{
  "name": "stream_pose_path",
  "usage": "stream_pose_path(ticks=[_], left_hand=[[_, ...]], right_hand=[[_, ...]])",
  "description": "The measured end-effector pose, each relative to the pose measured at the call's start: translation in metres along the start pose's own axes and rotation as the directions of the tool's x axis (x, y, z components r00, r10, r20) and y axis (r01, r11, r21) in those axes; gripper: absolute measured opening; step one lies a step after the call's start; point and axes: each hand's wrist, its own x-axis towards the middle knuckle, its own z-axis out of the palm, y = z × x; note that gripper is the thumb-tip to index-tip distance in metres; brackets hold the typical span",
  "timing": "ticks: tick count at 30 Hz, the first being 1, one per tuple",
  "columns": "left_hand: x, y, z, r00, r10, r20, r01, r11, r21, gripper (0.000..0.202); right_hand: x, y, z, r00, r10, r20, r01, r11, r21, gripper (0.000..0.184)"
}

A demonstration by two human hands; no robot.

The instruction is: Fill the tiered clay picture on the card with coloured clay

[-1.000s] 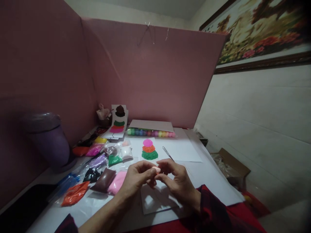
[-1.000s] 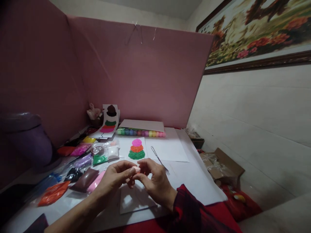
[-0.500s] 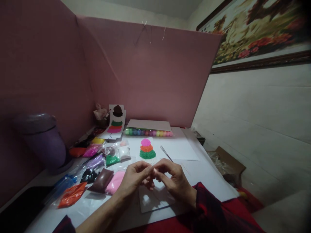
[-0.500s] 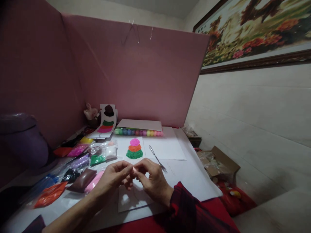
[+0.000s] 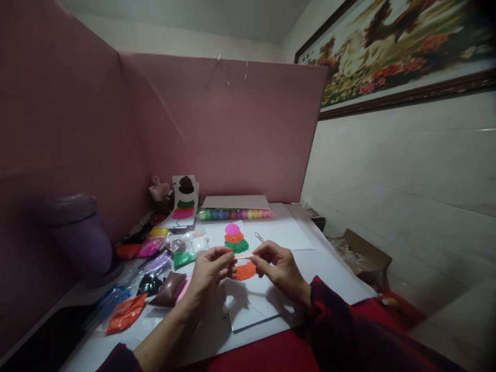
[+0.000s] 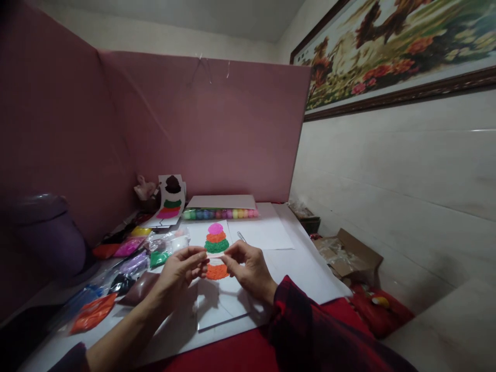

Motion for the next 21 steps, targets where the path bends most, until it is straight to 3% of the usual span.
stream_pose_path(ticks=[3, 7, 13, 18, 21], left_hand=[[0.001, -0.002, 0.000, 1.000, -0.005, -0.007, 0.005, 1.000, -0.015, 0.032], [-0.004, -0.007, 0.006, 1.000, -0.015, 0.009, 0.015, 1.000, 0.003, 0.034], [-0.008, -0.008, 0.011, 0.999, -0.039, 0.033, 0.038, 0.999, 0.037, 0.045], [-0.008, -0.010, 0.011, 0.994, -0.049, 0.094, 0.038, 0.993, 0.115, 0.032], [-0.007, -0.013, 0.010, 0.992, -0.050, 0.114, 0.038, 0.994, 0.100, 0.033]], right_hand=[[0.002, 0.003, 0.001, 0.996, 0.075, -0.037, -0.074, 0.997, 0.038, 0.018], [0.000, 0.006, 0.004, 0.995, 0.098, 0.012, -0.099, 0.992, 0.072, 0.011], [-0.005, 0.002, 0.007, 0.992, 0.014, 0.124, -0.022, 0.998, 0.063, 0.014], [-0.007, 0.001, 0.006, 0.994, -0.073, 0.075, 0.083, 0.987, -0.141, 0.014], [-0.006, 0.001, 0.005, 0.991, -0.115, 0.065, 0.126, 0.974, -0.191, 0.004]])
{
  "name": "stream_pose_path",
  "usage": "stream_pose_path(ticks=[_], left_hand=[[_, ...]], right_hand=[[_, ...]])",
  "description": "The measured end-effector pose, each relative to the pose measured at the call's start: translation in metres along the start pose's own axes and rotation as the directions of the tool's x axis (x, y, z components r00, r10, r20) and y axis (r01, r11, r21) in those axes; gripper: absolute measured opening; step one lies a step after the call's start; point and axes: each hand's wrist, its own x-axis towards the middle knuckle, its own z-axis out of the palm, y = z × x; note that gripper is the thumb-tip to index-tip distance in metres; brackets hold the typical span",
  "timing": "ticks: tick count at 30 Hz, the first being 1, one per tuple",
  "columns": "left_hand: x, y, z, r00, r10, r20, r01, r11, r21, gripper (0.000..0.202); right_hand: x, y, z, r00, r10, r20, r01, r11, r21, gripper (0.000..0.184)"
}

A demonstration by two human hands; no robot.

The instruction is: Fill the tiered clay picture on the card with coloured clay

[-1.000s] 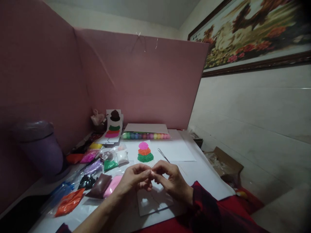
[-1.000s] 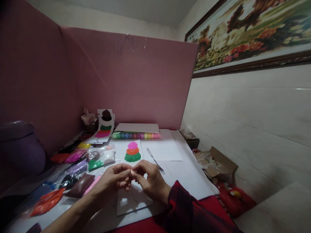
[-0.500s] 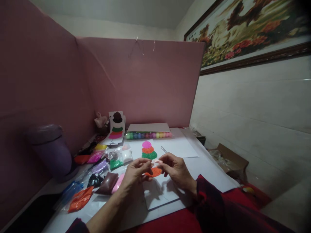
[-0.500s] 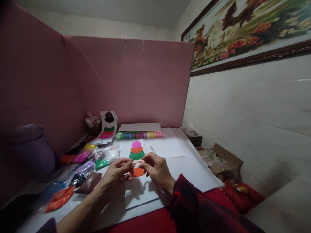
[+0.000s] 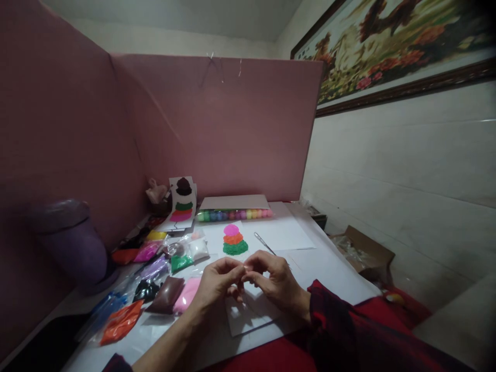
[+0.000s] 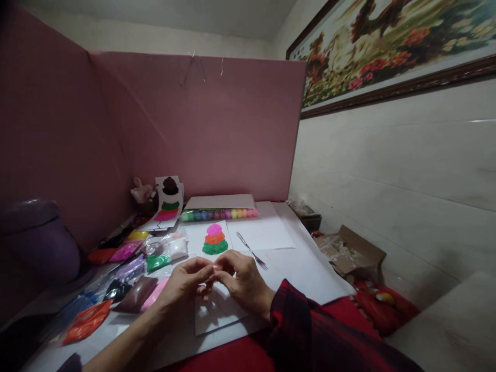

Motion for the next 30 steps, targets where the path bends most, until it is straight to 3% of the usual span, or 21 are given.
stream_pose_path(ticks=[10, 15, 19, 25, 30], left_hand=[[-0.003, 0.009, -0.001, 0.997, -0.039, 0.070, 0.045, 0.996, -0.076, 0.029], [-0.003, 0.010, -0.003, 0.997, -0.036, 0.073, 0.039, 0.999, -0.035, 0.027], [0.001, 0.008, -0.003, 0.999, -0.020, 0.031, 0.021, 0.999, -0.025, 0.025], [0.002, 0.008, -0.004, 0.998, 0.028, -0.064, -0.026, 0.999, 0.037, 0.023], [0.002, 0.007, -0.004, 0.991, 0.054, -0.121, -0.049, 0.998, 0.042, 0.028]], right_hand=[[0.001, 0.004, 0.000, 0.997, 0.002, 0.071, -0.014, 0.987, 0.158, 0.003], [0.001, 0.000, -0.001, 0.994, 0.018, 0.109, -0.030, 0.993, 0.114, 0.006], [0.002, -0.003, -0.002, 0.996, 0.010, 0.084, -0.015, 0.998, 0.054, 0.004], [0.003, 0.003, -0.002, 0.995, 0.095, 0.039, -0.100, 0.985, 0.143, 0.008], [0.006, 0.005, -0.006, 0.991, 0.124, -0.054, -0.122, 0.991, 0.046, 0.010]])
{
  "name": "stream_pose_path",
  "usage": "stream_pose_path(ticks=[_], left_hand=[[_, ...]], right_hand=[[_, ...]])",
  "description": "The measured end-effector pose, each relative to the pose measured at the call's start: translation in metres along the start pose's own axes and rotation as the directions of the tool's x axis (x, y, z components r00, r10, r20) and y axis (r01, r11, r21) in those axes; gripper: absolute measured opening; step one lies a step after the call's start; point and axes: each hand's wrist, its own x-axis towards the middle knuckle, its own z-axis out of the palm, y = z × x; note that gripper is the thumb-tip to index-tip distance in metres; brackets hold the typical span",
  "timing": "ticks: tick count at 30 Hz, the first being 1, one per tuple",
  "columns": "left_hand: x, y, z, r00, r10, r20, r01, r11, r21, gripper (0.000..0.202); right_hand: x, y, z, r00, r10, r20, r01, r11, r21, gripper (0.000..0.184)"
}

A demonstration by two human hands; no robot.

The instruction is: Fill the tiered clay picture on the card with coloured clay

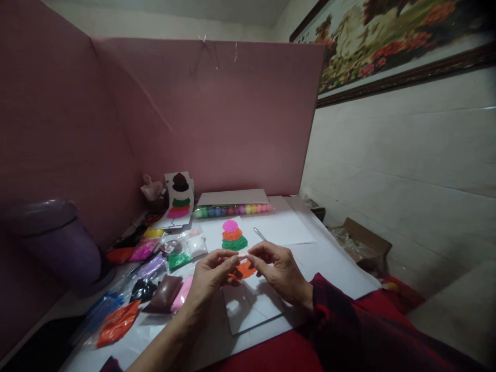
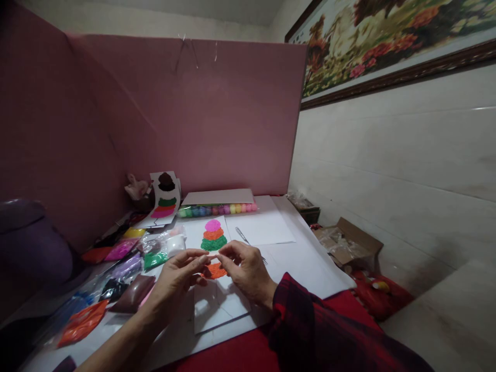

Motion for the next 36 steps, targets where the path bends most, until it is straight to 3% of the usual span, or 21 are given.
stream_pose_path(ticks=[8, 17, 25, 28, 31, 36], left_hand=[[0.0012, -0.0041, 0.0015, 0.998, 0.063, -0.016, -0.063, 0.998, -0.028, 0.032], [-0.0004, -0.0059, 0.0025, 0.999, 0.038, 0.038, -0.041, 0.996, 0.074, 0.028], [-0.0039, -0.0027, 0.0044, 0.981, 0.095, 0.168, -0.121, 0.982, 0.148, 0.027], [-0.0047, -0.0049, 0.0030, 0.957, 0.237, 0.168, -0.275, 0.924, 0.265, 0.027], [-0.0051, -0.0064, 0.0016, 0.901, 0.385, 0.199, -0.433, 0.815, 0.384, 0.022], [-0.0050, -0.0084, 0.0012, 0.932, 0.314, 0.183, -0.363, 0.820, 0.443, 0.017]], right_hand=[[-0.0010, -0.0025, 0.0025, 0.997, 0.045, -0.060, -0.041, 0.997, 0.060, 0.010], [-0.0034, 0.0015, 0.0021, 0.996, -0.071, 0.045, 0.071, 0.997, 0.016, 0.015], [-0.0086, -0.0076, 0.0038, 0.988, 0.072, 0.134, -0.097, 0.977, 0.189, 0.014], [-0.0087, -0.0080, 0.0043, 0.981, 0.124, 0.149, -0.160, 0.950, 0.268, 0.018], [-0.0078, -0.0072, 0.0048, 0.970, 0.196, 0.143, -0.234, 0.910, 0.341, 0.022], [-0.0070, -0.0084, 0.0039, 0.980, 0.177, 0.090, -0.194, 0.952, 0.238, 0.020]])
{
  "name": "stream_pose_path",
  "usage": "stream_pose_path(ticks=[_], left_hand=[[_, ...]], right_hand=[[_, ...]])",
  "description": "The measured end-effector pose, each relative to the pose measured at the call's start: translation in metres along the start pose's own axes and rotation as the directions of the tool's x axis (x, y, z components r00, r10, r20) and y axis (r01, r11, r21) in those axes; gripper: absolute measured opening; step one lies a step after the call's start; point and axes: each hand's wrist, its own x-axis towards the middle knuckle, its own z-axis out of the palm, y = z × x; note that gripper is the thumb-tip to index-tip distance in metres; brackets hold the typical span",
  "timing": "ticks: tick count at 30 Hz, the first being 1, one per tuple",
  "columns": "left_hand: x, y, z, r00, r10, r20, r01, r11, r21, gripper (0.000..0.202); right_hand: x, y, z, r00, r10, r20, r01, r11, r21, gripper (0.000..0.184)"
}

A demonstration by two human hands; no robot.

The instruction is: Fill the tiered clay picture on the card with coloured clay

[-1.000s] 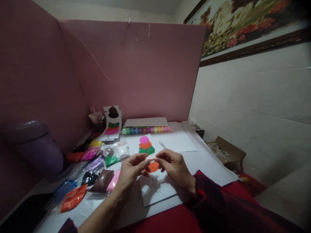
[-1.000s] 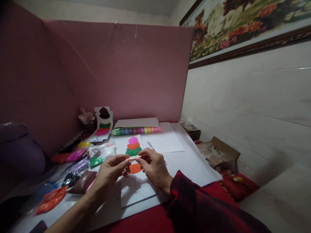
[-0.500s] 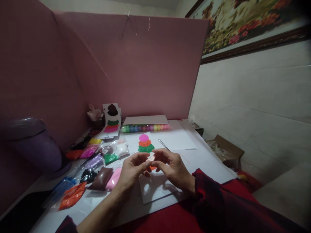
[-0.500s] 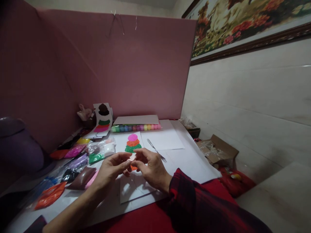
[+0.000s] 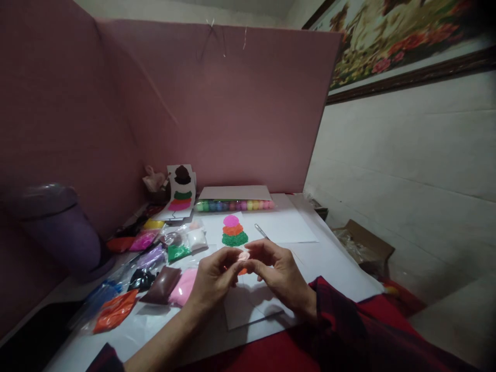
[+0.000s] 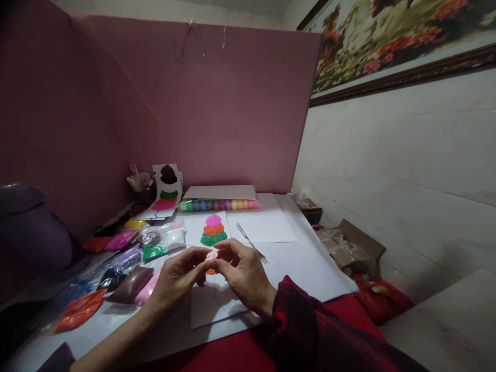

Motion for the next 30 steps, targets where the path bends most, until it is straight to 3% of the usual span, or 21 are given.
stream_pose_path(ticks=[4, 7, 11, 14, 17, 24, 30], left_hand=[[-0.001, -0.002, 0.001, 1.000, -0.012, 0.001, 0.012, 1.000, -0.008, 0.017], [0.000, 0.002, 0.002, 0.997, -0.067, 0.024, 0.070, 0.982, -0.178, 0.018], [0.002, 0.009, 0.002, 0.977, -0.199, 0.081, 0.214, 0.909, -0.357, 0.024], [0.003, 0.011, 0.001, 0.970, -0.226, 0.087, 0.242, 0.885, -0.397, 0.021], [0.002, 0.010, 0.001, 0.972, -0.227, 0.060, 0.231, 0.875, -0.425, 0.021], [0.002, 0.009, 0.001, 0.960, -0.250, 0.123, 0.279, 0.851, -0.445, 0.022], [0.000, 0.010, 0.000, 0.968, -0.240, 0.079, 0.249, 0.850, -0.465, 0.022]], right_hand=[[0.001, 0.000, 0.000, 0.998, -0.052, 0.047, 0.052, 0.999, 0.004, 0.014], [0.001, 0.000, -0.001, 0.993, -0.100, 0.057, 0.101, 0.994, -0.027, 0.011], [0.000, -0.001, -0.003, 0.972, -0.229, 0.048, 0.234, 0.952, -0.195, 0.007], [-0.001, -0.001, -0.005, 0.945, -0.318, 0.078, 0.326, 0.896, -0.302, 0.007], [-0.002, 0.002, -0.005, 0.943, -0.325, 0.065, 0.329, 0.892, -0.309, 0.016], [-0.001, 0.002, -0.004, 0.941, -0.332, 0.059, 0.334, 0.897, -0.289, 0.006], [-0.001, -0.002, -0.002, 0.979, -0.200, 0.047, 0.206, 0.957, -0.206, 0.010]])
